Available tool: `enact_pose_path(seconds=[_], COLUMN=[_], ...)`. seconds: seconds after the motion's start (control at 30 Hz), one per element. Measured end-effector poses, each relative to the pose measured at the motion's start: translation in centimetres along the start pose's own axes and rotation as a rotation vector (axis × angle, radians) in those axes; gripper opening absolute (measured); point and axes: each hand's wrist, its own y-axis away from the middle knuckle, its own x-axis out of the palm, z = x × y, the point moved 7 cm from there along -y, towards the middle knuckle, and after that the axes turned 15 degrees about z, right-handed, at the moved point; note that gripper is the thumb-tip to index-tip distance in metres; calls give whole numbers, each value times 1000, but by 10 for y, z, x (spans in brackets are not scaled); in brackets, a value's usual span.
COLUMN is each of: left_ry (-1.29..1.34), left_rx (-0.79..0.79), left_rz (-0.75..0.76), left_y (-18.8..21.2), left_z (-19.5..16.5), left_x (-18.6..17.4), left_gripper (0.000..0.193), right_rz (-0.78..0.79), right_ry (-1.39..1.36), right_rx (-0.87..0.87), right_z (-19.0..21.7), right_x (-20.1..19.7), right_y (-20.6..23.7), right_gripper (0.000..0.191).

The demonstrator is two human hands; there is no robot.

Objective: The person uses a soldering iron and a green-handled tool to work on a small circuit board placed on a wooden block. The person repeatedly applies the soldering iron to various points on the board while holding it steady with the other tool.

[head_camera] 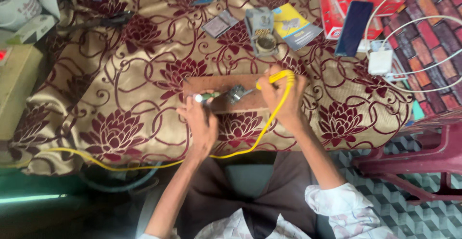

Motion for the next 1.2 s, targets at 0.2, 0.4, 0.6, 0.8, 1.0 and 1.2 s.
enact_pose_path(seconds=[0.2,0.4,0.6,0.8,1.0,1.2], left_ry=[-85,105,133,38,-128,-18], left_rx=[-40,62,-45,24,7,7], left_rz=[155,109,147,172,205,261], left_y=[1,20,34,37,36,38], left_z=[1,-1,8,11,18,-2], left_x=[20,2,-15,-30,-47,-42], left_gripper=[49,39,33,38,49,45], right_rz=[42,-98,89,200,225,67], right_ry=[183,305,293,216,-197,-372], right_rx=[-54,-68,-113,-80,124,233], right_z=[-13,1,24,30,19,4], right_x=[0,4,22,35,41,18], right_y=[7,15,24,17,8,27], right_gripper=[18,15,21,28,24,28])
